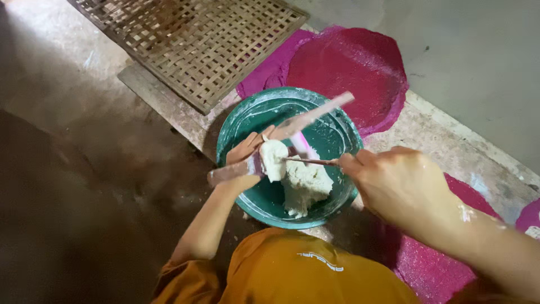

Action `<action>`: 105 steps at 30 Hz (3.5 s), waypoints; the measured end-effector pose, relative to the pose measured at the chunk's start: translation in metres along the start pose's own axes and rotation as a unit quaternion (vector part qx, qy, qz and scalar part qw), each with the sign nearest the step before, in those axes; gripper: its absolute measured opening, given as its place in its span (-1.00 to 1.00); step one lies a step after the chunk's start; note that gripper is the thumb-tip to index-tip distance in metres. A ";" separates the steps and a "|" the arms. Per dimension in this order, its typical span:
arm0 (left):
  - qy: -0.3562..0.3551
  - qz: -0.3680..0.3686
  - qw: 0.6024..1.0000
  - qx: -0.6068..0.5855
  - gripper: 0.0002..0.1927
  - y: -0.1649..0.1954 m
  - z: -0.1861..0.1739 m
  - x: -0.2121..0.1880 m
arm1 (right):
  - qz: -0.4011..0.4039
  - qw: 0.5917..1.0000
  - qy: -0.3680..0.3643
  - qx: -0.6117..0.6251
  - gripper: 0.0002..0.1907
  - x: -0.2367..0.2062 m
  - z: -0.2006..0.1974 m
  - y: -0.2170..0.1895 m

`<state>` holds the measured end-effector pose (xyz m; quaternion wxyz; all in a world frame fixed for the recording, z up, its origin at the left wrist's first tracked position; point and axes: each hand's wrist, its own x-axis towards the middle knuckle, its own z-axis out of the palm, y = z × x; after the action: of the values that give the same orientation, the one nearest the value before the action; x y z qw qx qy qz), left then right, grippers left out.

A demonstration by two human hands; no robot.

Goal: The person presses dough through a hand-held wooden noodle extruder over a green basin, then lifts the extruded noodle nest by hand and places it onto a pink round tray. They reload dough into the press and repeat, accumulating noodle nests on the trays.

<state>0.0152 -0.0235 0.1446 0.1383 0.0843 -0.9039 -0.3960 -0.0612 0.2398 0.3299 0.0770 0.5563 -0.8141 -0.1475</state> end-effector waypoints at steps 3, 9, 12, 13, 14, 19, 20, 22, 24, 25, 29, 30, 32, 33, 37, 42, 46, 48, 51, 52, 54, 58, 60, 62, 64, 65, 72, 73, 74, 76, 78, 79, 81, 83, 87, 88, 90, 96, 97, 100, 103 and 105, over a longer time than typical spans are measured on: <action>-0.005 0.091 0.995 -0.028 -0.33 0.013 -0.011 0.002 | -0.016 0.999 0.005 -0.040 -0.85 0.017 0.008 -0.015; 0.046 0.191 0.978 0.076 -0.21 0.034 0.015 0.001 | -0.081 0.993 0.090 0.007 -0.89 0.054 0.026 -0.049; 0.073 0.154 0.979 0.110 -0.31 0.026 0.007 0.004 | -0.012 0.994 0.062 0.093 -0.84 0.031 -0.006 -0.022; 0.063 0.093 0.986 0.125 -0.32 0.023 0.000 0.005 | 0.010 0.995 0.033 0.096 -0.85 0.021 -0.017 -0.009; 0.053 0.087 0.987 0.120 -0.31 0.025 -0.005 0.006 | 0.043 0.996 0.014 0.077 -0.87 0.013 -0.027 -0.001; 0.027 0.057 0.992 0.107 -0.24 0.039 -0.032 0.007 | 0.035 0.997 -0.046 0.046 -0.84 0.029 -0.033 0.013; 0.040 0.059 0.993 0.097 -0.26 0.042 -0.032 0.009 | 0.043 0.996 -0.061 0.057 -0.79 0.036 -0.030 0.011; 0.057 0.062 0.994 0.075 -0.30 0.045 -0.023 0.011 | 0.044 0.997 -0.040 0.051 -0.70 0.049 -0.021 -0.004; 0.060 0.143 0.987 0.036 -0.25 0.041 -0.008 0.014 | 0.001 1.000 0.023 0.019 -0.80 0.068 -0.007 -0.032; 0.062 0.185 0.981 0.016 -0.23 0.036 -0.001 0.015 | -0.033 0.998 0.051 0.002 -0.86 0.073 -0.001 -0.038; 0.084 0.163 0.979 0.087 -0.39 0.008 0.009 0.012 | -0.012 0.994 0.039 0.101 -0.75 0.052 0.013 -0.024; 0.083 0.097 0.990 0.060 -0.37 -0.001 0.005 0.011 | 0.006 0.993 0.035 0.112 -0.66 0.039 0.015 -0.013; 0.120 0.027 0.992 0.019 -0.33 -0.013 -0.001 0.011 | 0.097 0.984 0.034 0.148 -0.76 0.024 0.022 0.000; 0.139 0.027 0.990 0.004 -0.30 -0.015 -0.001 0.010 | 0.144 0.975 0.037 0.165 -0.80 0.021 0.029 0.002; 0.163 0.067 0.984 0.026 -0.21 -0.010 0.014 0.016 | 0.076 0.850 0.276 0.443 -0.44 0.051 0.084 -0.037; 0.160 -0.007 0.981 0.113 -0.07 -0.005 0.018 0.040 | 0.167 0.800 0.096 0.568 -0.46 0.035 0.148 -0.075; 0.169 0.031 0.978 0.115 0.10 -0.002 0.007 0.041 | 0.019 0.749 0.221 0.624 -0.54 0.024 0.165 -0.053; 0.101 0.027 0.963 0.249 -0.10 0.007 0.007 0.030 | 0.046 0.699 0.225 0.677 -0.56 0.028 0.168 -0.039; 0.143 0.077 0.956 0.245 -0.11 0.021 0.012 0.020 | 0.201 0.656 0.101 0.720 -0.51 0.036 0.171 -0.040; 0.181 0.101 0.956 0.209 -0.06 0.023 0.014 0.018 | 0.189 0.668 0.114 0.711 -0.51 0.038 0.172 -0.047; 0.161 0.054 0.977 0.131 0.07 0.022 0.016 0.021 | 0.170 0.702 0.133 0.679 -0.50 0.037 0.174 -0.062; 0.162 -0.030 0.981 0.106 0.17 -0.009 0.018 0.037 | 0.152 0.725 0.086 0.667 -0.49 0.021 0.177 -0.075; 0.249 0.044 0.967 0.042 -0.13 -0.034 0.014 0.048 | 0.139 0.713 0.049 0.685 -0.52 0.012 0.180 -0.070; 0.262 0.030 0.961 -0.084 -0.44 -0.055 0.018 0.051 | 0.125 0.714 0.026 0.688 -0.59 0.003 0.183 -0.058; 0.192 -0.063 0.944 -0.261 -0.74 -0.064 0.027 0.051 | 0.108 0.815 0.017 0.569 -0.61 -0.006 0.185 -0.046; 0.160 -0.120 0.917 -0.345 -0.73 -0.062 0.036 0.045 | 0.102 0.857 0.010 0.504 -0.61 -0.011 0.183 -0.041; -0.347 -0.149 0.588 -0.715 -0.55 0.067 0.149 -0.064 | 0.066 0.297 0.392 0.868 -0.03 -0.078 0.138 -0.036; -0.385 -0.177 0.593 -0.685 -0.52 0.088 0.156 -0.071 | 0.031 0.187 0.411 0.892 0.05 -0.093 0.128 -0.038; -0.423 -0.201 0.598 -0.650 -0.48 0.106 0.157 -0.074 | 0.053 0.257 0.419 0.869 0.00 -0.109 0.117 -0.034; -0.378 -0.027 0.756 -0.534 -0.40 0.130 0.145 -0.068 | 0.102 0.391 0.424 0.810 -0.11 -0.150 0.095 -0.022; -0.360 0.088 0.849 -0.377 -0.42 0.156 0.133 -0.060 | 0.149 0.548 0.410 0.714 -0.15 -0.190 0.075 -0.016; -0.370 0.114 0.877 -0.285 -0.48 0.168 0.132 -0.056 | 0.169 0.619 0.394 0.658 -0.17 -0.207 0.069 -0.013; -0.418 0.111 0.880 -0.196 -0.54 0.194 0.134 -0.052 | 0.118 0.789 0.387 0.463 -0.44 -0.232 0.057 -0.013; -0.497 0.049 0.842 -0.203 -0.54 0.212 0.143 -0.056 | 0.076 0.864 0.366 0.338 -0.54 -0.251 0.050 -0.018; -0.515 0.101 0.738 -0.425 -0.40 0.213 0.167 -0.069 | 0.103 0.893 0.342 0.274 -0.52 -0.272 0.055 -0.032; -0.516 0.111 0.702 -0.478 -0.37 0.212 0.176 -0.071 | 0.131 0.897 0.327 0.267 -0.52 -0.279 0.060 -0.033; -0.532 0.134 0.698 -0.459 -0.34 0.217 0.209 -0.065 | 0.172 0.871 0.326 0.326 -0.42 -0.300 0.073 -0.030; -0.522 0.255 0.797 -0.166 -0.15 0.254 0.264 -0.046 | 0.236 0.626 0.011 0.743 -0.06 -0.405 0.131 0.007; -0.512 0.273 0.778 -0.241 0.03 0.256 0.260 -0.044 | 0.236 0.554 -0.054 0.797 0.05 -0.416 0.139 0.004; -0.509 0.214 0.609 -0.570 0.20 0.265 0.262 -0.039 | 0.297 0.468 -0.080 0.829 0.05 -0.440 0.156 -0.010; -0.436 0.049 0.298 -0.848 0.21 0.267 0.285 -0.039 | 0.319 0.339 -0.147 0.873 -0.06 -0.441 0.158 -0.023; -0.411 0.020 0.268 -0.871 -0.05 0.263 0.312 -0.051 | 0.370 0.319 -0.166 0.857 -0.13 -0.438 0.155 -0.023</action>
<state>-0.0467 0.3824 0.1279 -0.2533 -0.2792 0.0440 -0.9252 0.0762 0.6629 0.1929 -0.5330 -0.0827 -0.6044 0.5864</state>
